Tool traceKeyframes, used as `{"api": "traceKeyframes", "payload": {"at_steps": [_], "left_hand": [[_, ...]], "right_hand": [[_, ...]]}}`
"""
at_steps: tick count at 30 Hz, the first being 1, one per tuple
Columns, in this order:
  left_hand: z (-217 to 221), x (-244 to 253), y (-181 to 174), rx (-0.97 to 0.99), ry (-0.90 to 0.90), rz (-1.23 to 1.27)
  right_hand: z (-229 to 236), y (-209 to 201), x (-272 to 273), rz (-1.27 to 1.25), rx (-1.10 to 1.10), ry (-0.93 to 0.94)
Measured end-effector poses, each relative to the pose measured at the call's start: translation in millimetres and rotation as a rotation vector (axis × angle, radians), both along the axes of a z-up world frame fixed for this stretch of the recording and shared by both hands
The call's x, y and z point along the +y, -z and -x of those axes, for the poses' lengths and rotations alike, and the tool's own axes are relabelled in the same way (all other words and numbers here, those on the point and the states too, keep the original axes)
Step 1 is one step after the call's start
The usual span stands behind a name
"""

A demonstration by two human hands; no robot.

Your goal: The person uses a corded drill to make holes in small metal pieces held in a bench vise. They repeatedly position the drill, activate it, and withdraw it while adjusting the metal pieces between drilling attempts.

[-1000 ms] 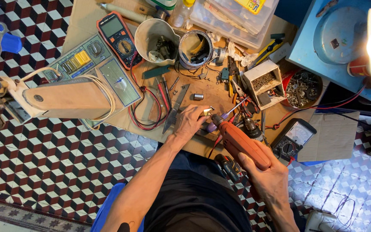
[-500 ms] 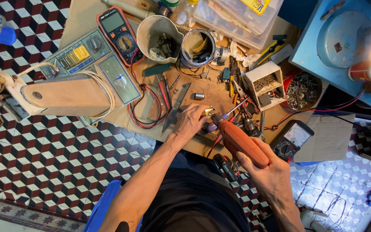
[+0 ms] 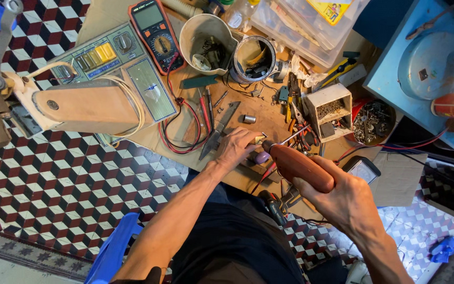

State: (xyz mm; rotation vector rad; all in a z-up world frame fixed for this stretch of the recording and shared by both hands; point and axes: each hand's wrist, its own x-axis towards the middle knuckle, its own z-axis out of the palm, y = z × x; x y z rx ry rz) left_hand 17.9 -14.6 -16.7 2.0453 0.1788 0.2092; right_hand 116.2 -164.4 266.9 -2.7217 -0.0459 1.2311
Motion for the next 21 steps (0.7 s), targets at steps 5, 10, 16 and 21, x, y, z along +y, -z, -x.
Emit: {"api": "traceKeyframes", "payload": {"at_steps": [5,10,16,21], "left_hand": [[-1,2,1,-0.001,0.018,0.010],[1,4,-2,-0.014,0.015,-0.012],[3,5,-4,-0.021,0.017,-0.031],[2,4,-1,-0.020,0.014,-0.044]], "right_hand": [[-19,-14,29,0.033,0.017,0.035],[-22,-16,36,0.076,0.023,0.069],[-22,-12,31,0.000,0.023,0.154],[-19,-10,30,-0.064,-0.023,0.109]]}}
